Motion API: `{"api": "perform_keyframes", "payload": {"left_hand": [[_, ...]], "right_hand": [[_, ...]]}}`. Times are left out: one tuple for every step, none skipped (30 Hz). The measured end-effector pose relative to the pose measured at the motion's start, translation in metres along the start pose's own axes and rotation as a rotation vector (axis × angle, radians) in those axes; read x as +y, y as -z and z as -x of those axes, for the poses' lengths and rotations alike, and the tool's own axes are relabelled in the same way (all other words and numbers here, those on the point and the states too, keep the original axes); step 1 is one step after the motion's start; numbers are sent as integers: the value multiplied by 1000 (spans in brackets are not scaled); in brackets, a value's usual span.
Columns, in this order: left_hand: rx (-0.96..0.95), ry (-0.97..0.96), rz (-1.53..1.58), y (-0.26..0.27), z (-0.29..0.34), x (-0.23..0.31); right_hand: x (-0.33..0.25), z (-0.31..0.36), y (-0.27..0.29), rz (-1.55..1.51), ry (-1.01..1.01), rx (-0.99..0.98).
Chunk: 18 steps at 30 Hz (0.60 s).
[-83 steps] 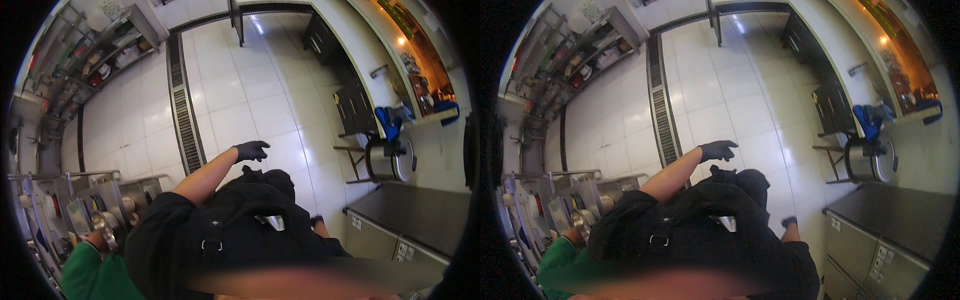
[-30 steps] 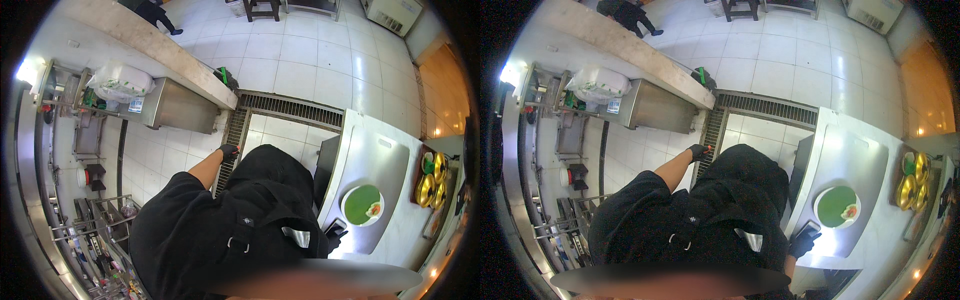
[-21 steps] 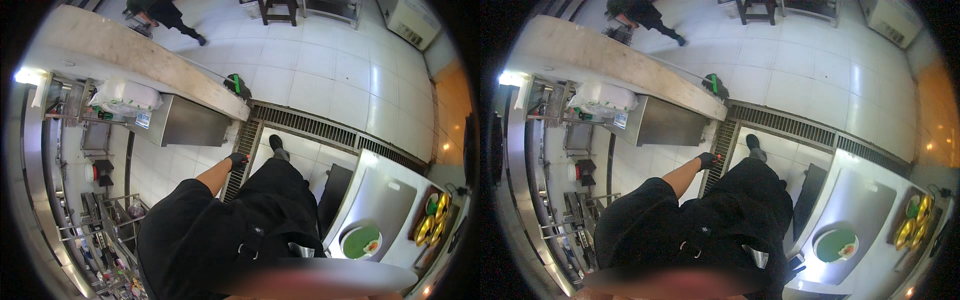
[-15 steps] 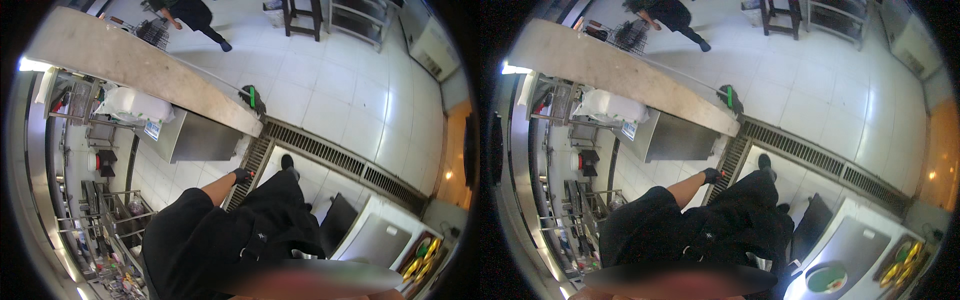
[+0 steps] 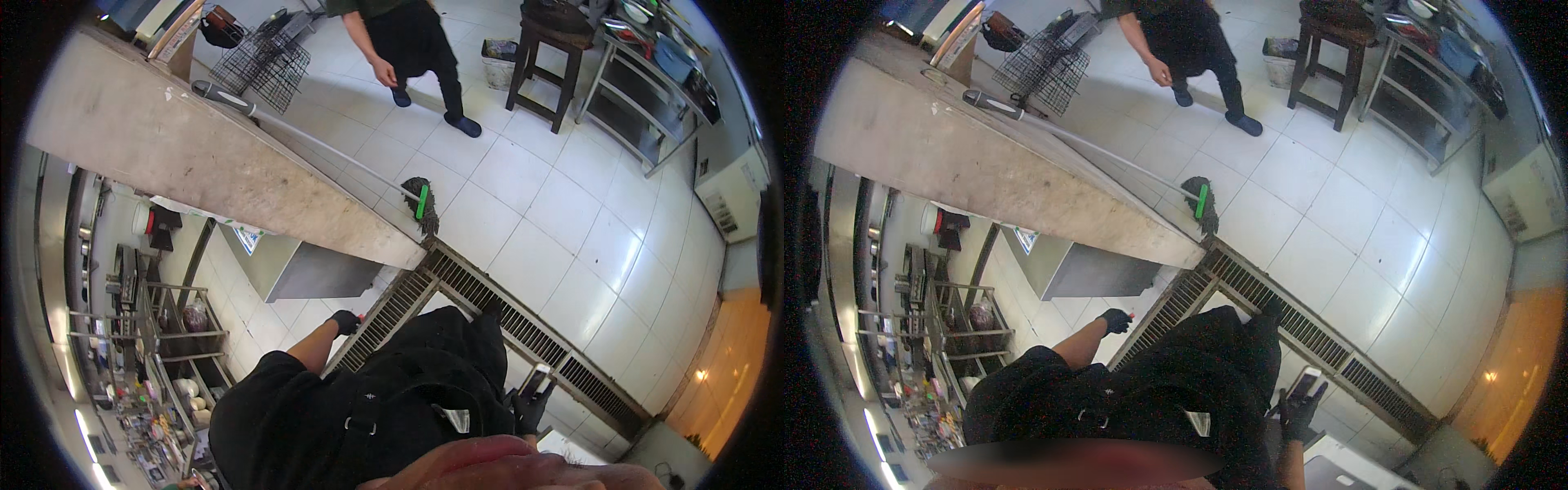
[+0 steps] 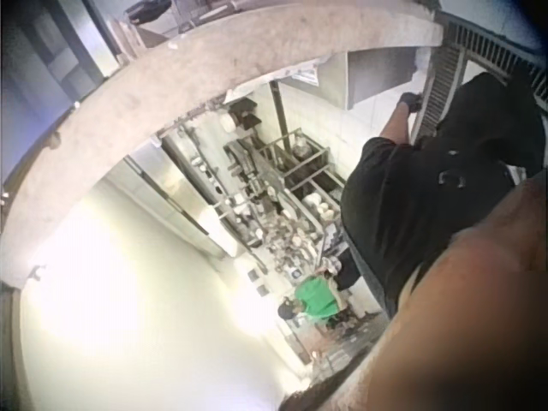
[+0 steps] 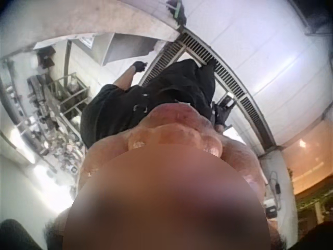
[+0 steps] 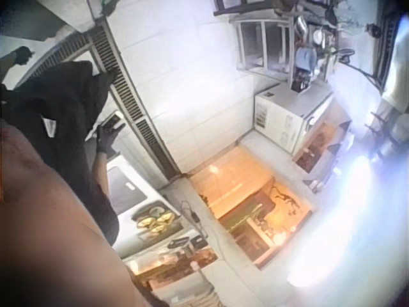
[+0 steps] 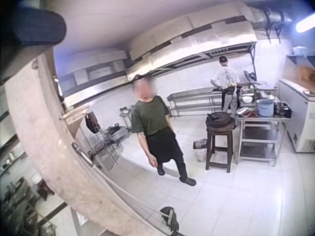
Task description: The person repeatedly picks up shredded yellow food and small red pieces from a tray, forms them into small bundles by hand, and places them onto a plate. The process continues with multiple repetitions of the same assembly steps.
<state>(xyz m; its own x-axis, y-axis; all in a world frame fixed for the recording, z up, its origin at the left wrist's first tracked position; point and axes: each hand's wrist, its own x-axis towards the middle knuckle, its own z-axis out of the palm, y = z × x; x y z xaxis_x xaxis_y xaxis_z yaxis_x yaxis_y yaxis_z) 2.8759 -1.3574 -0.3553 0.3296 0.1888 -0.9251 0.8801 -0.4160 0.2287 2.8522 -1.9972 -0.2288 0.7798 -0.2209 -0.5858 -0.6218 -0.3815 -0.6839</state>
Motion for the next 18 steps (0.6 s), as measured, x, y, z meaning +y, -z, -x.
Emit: {"api": "perform_keyframes", "payload": {"left_hand": [[28,127,180,-24,8,3],[21,141,171,-34,19,-1],[10,13,-183,-45,29,5],[15,-81,-361,-52,33,5],[24,-76,-321,-53,34,-13],[37,-13,-193,-56,34,-19],[55,57,-110,-60,37,-29],[68,143,28,-76,38,-11],[57,66,15,-87,45,-6],[51,-9,7,-93,51,-2],[39,0,77,-107,53,-13],[17,25,139,-121,54,-31],[-4,44,192,-131,51,-48],[122,-459,-314,-136,57,-81],[101,1,109,-152,52,-59],[85,-73,181,-160,62,-73],[137,146,787,-168,70,-49],[105,169,737,-178,80,-72]], "right_hand": [[-24,-22,14,-153,-5,-63],[-29,-47,17,-197,55,-98],[-36,-72,20,-237,115,-127],[-51,-94,21,-116,224,-134],[-67,-113,17,-19,326,-151],[-101,-126,16,11,290,-243],[-136,-138,13,46,254,-338],[-148,-169,0,244,525,-327],[-141,-203,-26,445,776,-332],[-137,-235,-52,645,1030,-341],[-167,-240,-63,596,1141,-424],[-200,-238,-71,540,1228,-521],[-243,-214,-89,381,1084,-692],[-287,-190,-107,204,916,-844],[-306,-176,-124,254,858,-919],[-325,-158,-143,282,781,-1017],[-352,-130,-164,261,761,-1081],[-379,-95,-185,216,712,-1196]]}}
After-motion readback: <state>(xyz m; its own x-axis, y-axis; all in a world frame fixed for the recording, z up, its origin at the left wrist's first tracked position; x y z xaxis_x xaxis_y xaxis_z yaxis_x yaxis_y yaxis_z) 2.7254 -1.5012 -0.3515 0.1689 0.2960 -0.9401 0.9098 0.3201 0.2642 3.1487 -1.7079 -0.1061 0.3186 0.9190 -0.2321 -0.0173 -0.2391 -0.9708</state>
